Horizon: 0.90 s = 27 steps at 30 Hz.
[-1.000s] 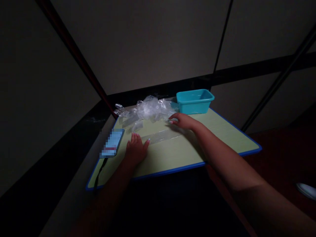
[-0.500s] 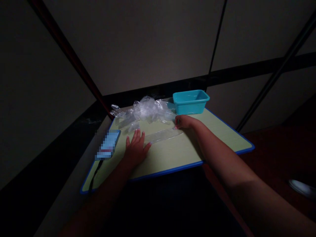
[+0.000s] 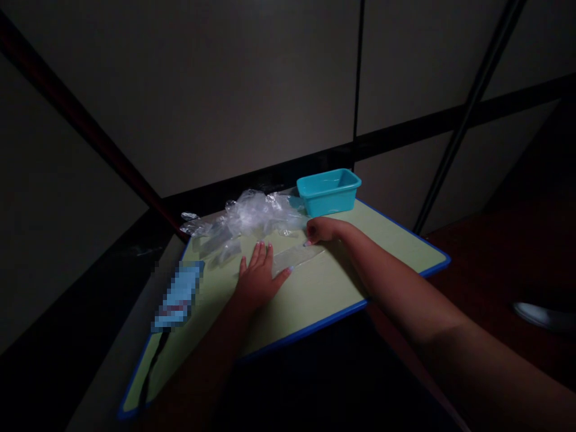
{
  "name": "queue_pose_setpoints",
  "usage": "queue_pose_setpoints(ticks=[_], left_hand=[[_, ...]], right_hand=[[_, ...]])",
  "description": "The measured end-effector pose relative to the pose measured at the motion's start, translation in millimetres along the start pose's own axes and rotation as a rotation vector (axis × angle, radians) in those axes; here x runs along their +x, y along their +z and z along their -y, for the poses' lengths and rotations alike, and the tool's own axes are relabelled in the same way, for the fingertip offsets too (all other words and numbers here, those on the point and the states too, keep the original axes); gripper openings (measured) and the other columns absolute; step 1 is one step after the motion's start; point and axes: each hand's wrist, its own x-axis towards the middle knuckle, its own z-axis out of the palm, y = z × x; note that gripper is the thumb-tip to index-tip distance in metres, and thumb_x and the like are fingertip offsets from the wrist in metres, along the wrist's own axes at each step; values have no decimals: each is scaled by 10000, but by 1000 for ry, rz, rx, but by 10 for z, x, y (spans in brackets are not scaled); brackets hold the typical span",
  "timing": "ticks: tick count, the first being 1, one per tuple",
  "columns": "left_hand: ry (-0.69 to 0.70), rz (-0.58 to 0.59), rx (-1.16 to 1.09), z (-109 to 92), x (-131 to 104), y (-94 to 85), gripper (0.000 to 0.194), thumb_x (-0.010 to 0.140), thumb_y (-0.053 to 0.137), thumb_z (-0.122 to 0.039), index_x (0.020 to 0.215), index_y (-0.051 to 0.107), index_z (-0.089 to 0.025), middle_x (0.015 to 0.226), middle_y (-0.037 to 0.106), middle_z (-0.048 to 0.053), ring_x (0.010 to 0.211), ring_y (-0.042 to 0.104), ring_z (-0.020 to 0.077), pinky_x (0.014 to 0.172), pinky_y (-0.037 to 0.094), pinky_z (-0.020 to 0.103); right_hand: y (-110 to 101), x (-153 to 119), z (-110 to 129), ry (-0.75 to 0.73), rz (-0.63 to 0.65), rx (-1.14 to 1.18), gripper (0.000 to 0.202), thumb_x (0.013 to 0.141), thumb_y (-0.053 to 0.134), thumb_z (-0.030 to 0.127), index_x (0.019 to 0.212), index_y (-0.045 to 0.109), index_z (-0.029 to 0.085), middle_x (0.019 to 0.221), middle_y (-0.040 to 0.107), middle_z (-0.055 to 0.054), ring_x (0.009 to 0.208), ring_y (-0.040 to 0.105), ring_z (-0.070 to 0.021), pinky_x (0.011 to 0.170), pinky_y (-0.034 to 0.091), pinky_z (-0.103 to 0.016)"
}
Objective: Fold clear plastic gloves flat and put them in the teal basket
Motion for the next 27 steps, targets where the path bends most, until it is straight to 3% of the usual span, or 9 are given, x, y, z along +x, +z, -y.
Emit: queue_pose_setpoints(ticks=[14,21,27], left_hand=[[-64,80,-63,-86,-23,35,841,852,207,-649,1436,171,-43,1514,72,174,1401,50,263,1080,166,520],[-73,104,-50,-87,-24,33,860,838,177,-677,1443,151,-66,1521,42,146,1403,34,255,1081,176,516],[-74,107,-53,-100,-31,9,868,836,161,-678,1444,141,-59,1522,45,138,1405,31,243,1086,162,517]], right_hand=[[41,29,13,21,-3,-127,227,757,631,311,880,710,137,868,704,-87,772,619,-196,589,399,-237],[-7,-23,58,57,-70,34,247,750,654,308,918,680,128,860,695,-66,756,604,-162,583,389,-211],[17,-10,53,102,-62,273,195,711,678,211,887,644,133,691,659,-29,611,580,-130,535,393,-196]])
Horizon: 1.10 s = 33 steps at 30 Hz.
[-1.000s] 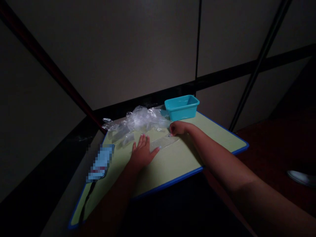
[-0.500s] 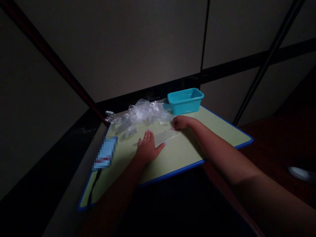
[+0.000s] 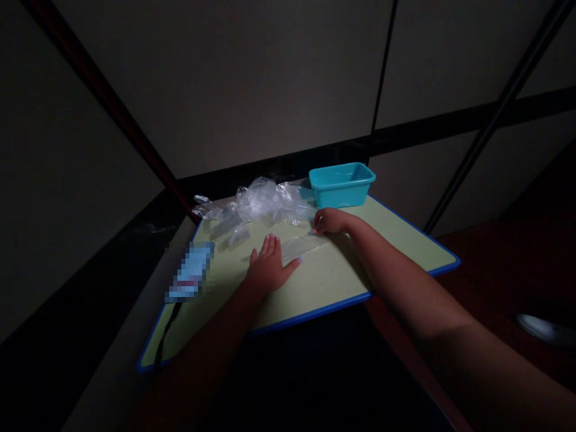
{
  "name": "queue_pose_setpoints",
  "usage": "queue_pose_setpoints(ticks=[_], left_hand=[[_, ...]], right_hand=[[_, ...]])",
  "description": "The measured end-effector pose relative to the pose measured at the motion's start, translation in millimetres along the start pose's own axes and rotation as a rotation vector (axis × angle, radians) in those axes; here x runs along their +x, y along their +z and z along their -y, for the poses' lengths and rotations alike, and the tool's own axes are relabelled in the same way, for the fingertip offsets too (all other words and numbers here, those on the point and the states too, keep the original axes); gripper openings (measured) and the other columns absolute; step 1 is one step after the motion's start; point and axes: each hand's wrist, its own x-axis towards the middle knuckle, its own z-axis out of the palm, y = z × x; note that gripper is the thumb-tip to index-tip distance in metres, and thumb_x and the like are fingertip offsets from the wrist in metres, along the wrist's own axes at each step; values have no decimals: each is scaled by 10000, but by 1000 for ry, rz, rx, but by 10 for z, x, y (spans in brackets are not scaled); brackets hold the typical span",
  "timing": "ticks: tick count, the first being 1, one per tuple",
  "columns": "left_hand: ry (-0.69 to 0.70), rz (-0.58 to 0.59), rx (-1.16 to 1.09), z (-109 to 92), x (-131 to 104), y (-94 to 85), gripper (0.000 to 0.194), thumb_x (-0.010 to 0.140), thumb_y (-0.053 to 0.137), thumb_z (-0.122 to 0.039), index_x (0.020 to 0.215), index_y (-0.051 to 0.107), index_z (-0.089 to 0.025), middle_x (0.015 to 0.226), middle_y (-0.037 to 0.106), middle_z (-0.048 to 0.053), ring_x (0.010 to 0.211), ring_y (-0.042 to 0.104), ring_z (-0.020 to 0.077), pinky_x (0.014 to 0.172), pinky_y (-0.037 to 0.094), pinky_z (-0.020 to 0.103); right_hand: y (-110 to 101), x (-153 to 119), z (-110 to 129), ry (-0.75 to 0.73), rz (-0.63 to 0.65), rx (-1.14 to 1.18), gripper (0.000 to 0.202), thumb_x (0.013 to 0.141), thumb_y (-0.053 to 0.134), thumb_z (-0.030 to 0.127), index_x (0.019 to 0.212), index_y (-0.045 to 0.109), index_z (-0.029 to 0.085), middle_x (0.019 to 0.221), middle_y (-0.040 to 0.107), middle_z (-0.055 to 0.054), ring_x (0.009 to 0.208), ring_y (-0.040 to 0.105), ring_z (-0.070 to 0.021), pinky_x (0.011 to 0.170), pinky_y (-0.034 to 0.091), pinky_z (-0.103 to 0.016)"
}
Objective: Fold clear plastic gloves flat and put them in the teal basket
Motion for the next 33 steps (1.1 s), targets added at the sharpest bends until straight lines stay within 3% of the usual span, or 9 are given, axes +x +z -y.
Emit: queue_pose_setpoints(ticks=[3,6,10,15,24,33], left_hand=[[0,-2,8,1,0,4,866,833,152,-685,1446,145,-73,1523,55,135,1405,30,244,1090,153,514],[4,-8,17,8,6,18,868,830,143,-691,1445,151,-79,1524,60,136,1405,33,241,1090,151,518],[6,-16,12,9,10,32,886,826,135,-697,1443,150,-62,1523,60,140,1405,39,242,1090,147,525],[6,-27,5,-4,3,28,897,823,144,-700,1443,143,-51,1524,72,137,1404,39,249,1090,156,523],[5,-44,-4,5,2,42,865,830,154,-687,1445,157,-79,1522,89,134,1404,54,247,1088,167,511],[4,-30,-15,-8,-8,17,876,829,153,-689,1443,150,-64,1520,99,143,1404,62,237,1094,161,496]], right_hand=[[11,3,-5,10,-46,131,250,692,667,133,933,600,151,575,604,14,520,542,-120,486,375,-198],[23,17,-16,-17,-74,272,232,664,667,83,858,569,164,495,554,44,476,521,-119,473,379,-200],[33,22,-8,-44,-92,512,214,665,660,52,757,511,175,464,538,53,464,547,-122,477,417,-201],[17,-38,74,-14,-62,760,238,697,655,61,790,473,184,441,520,57,420,571,-139,429,446,-215],[0,-107,194,8,-63,881,165,785,561,56,810,460,184,476,547,44,400,546,-110,417,490,-219],[2,-121,254,-8,-78,928,152,790,541,49,771,466,179,484,534,47,436,559,-112,459,513,-241]])
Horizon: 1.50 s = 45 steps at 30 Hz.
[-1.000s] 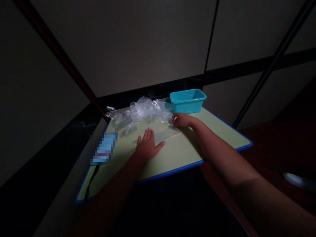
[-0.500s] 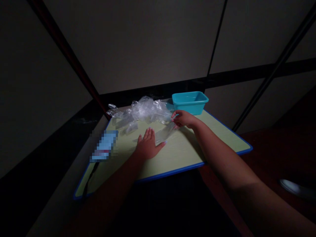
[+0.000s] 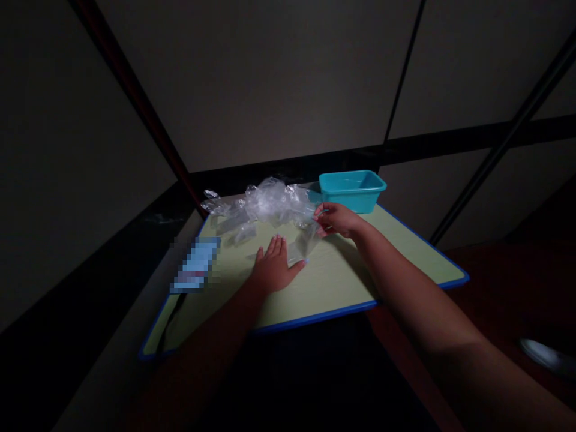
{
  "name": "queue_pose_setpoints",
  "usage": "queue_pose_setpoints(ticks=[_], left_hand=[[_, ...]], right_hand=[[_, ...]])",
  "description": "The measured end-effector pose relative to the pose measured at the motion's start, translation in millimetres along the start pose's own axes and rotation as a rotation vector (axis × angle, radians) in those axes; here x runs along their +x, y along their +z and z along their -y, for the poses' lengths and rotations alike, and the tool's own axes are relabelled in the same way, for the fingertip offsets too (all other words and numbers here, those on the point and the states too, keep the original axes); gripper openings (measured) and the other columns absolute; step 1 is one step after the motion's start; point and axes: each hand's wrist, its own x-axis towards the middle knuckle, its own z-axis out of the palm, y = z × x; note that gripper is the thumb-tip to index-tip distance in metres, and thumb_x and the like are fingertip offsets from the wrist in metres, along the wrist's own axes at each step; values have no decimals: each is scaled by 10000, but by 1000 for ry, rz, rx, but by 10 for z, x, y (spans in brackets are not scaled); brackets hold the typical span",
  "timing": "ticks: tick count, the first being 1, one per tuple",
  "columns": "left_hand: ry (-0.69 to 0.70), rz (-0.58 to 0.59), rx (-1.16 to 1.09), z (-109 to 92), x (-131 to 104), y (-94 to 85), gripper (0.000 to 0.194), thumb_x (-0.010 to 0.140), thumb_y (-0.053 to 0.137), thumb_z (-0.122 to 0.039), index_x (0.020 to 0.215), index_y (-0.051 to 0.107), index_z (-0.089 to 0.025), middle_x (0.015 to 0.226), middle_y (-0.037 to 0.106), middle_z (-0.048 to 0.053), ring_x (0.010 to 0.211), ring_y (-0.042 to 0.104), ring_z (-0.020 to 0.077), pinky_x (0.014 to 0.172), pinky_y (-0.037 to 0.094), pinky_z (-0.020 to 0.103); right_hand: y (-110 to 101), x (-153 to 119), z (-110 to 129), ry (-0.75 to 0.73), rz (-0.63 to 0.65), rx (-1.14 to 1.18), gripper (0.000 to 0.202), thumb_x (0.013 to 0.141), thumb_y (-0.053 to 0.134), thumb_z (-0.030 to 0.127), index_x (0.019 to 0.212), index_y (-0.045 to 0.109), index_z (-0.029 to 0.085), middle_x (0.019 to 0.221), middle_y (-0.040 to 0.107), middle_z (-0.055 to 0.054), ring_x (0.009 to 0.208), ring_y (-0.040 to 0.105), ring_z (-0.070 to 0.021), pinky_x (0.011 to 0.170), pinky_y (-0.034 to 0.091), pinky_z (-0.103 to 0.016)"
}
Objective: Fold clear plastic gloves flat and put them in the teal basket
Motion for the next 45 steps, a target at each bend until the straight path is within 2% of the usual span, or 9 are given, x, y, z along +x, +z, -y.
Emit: queue_pose_setpoints(ticks=[8,16,26,31,39,45], left_hand=[[3,37,-36,-10,-6,-24,920,803,120,-727,1447,119,-70,1525,51,144,1406,21,229,1107,131,464],[9,53,-52,-21,-17,-42,913,817,122,-708,1447,99,-48,1526,39,144,1403,-14,248,1109,128,465],[15,35,-66,-15,-7,-19,939,806,106,-721,1445,117,-33,1522,47,155,1404,9,249,1108,127,468],[11,38,-92,-22,-9,-33,952,796,112,-731,1444,131,-33,1519,54,160,1405,14,243,1108,115,474],[17,30,-108,-35,-14,-53,933,800,115,-728,1450,122,-59,1523,62,153,1404,6,255,1103,120,479],[18,31,-114,-40,-12,-60,936,796,112,-733,1448,127,-61,1521,77,162,1404,-1,258,1097,120,498]], right_hand=[[7,12,16,10,-15,79,168,735,609,77,763,477,176,551,553,38,461,561,-105,476,510,-243],[45,58,-38,19,-20,63,224,681,665,130,775,470,187,500,528,46,436,538,-109,466,502,-246],[83,110,-24,-22,56,64,213,669,651,145,787,479,190,519,550,40,454,543,-110,474,464,-224],[166,91,63,-60,62,83,226,651,672,162,772,483,189,566,568,36,507,555,-106,519,469,-230],[357,117,233,-107,21,93,179,607,635,140,724,503,175,550,553,41,501,495,-81,453,363,-166],[517,135,306,-67,32,146,211,617,665,124,714,487,180,543,561,41,455,488,-74,440,374,-171]])
